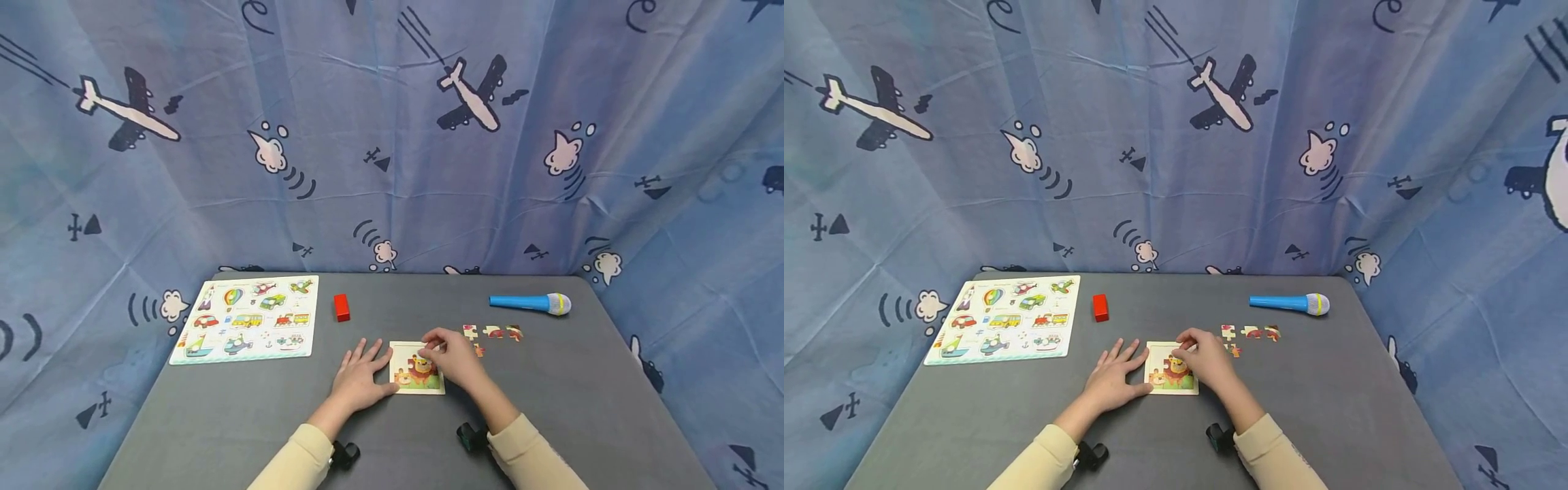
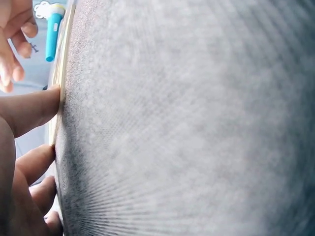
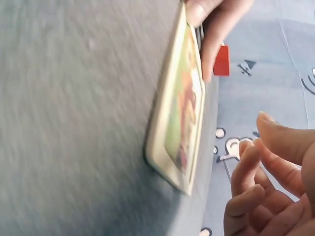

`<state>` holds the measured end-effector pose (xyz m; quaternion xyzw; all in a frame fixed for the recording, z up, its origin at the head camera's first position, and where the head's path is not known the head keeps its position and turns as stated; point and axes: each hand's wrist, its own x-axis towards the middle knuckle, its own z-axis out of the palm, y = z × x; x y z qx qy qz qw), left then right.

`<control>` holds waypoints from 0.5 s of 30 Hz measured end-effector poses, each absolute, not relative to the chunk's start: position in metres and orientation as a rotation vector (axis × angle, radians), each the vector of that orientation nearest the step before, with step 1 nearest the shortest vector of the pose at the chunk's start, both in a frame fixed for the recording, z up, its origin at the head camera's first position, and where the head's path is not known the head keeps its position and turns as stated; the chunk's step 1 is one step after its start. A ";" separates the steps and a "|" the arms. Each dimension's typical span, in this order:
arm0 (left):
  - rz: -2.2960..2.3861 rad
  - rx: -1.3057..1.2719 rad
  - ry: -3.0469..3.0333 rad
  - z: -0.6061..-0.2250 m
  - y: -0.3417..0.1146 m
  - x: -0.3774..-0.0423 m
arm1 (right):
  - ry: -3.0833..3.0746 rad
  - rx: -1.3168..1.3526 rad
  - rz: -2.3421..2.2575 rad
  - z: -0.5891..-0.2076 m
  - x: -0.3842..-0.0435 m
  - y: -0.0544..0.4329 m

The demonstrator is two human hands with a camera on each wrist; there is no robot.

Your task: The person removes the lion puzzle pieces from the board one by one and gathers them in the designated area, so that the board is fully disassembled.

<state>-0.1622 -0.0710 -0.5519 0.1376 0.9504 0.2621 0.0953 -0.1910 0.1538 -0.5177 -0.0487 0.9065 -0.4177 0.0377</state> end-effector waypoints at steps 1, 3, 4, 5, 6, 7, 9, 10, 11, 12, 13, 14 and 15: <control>0.779 0.410 2.819 -0.552 -0.071 -0.162 | 2.774 -0.148 -1.268 -0.519 -0.191 0.151; 0.783 0.412 2.817 -0.552 -0.072 -0.162 | 2.761 -0.146 -1.245 -0.522 -0.190 0.146; 0.781 0.413 2.816 -0.552 -0.072 -0.162 | 2.762 -0.149 -1.225 -0.523 -0.190 0.144; 0.780 0.414 2.816 -0.552 -0.072 -0.162 | 2.769 -0.156 -1.198 -0.525 -0.189 0.142; 0.777 0.414 2.816 -0.552 -0.072 -0.162 | 2.768 -0.164 -1.178 -0.527 -0.189 0.141; 0.775 0.413 2.816 -0.552 -0.072 -0.162 | 2.769 -0.174 -1.152 -0.529 -0.189 0.140; 0.767 0.414 2.819 -0.552 -0.072 -0.162 | 2.780 -0.192 -1.090 -0.532 -0.189 0.138; 0.765 0.415 2.819 -0.552 -0.072 -0.162 | 2.785 -0.201 -1.061 -0.533 -0.190 0.137; 0.764 0.416 2.819 -0.552 -0.072 -0.162 | 2.793 -0.204 -1.028 -0.534 -0.190 0.136; 0.763 0.418 2.818 -0.552 -0.072 -0.162 | 2.802 -0.206 -0.992 -0.535 -0.189 0.136; 0.764 0.420 2.818 -0.553 -0.072 -0.162 | 2.812 -0.211 -0.962 -0.535 -0.190 0.135; 0.765 0.421 2.818 -0.553 -0.072 -0.162 | 2.815 -0.203 -0.939 -0.535 -0.190 0.135; 0.766 0.419 2.816 -0.553 -0.072 -0.162 | 2.819 -0.207 -0.918 -0.535 -0.190 0.134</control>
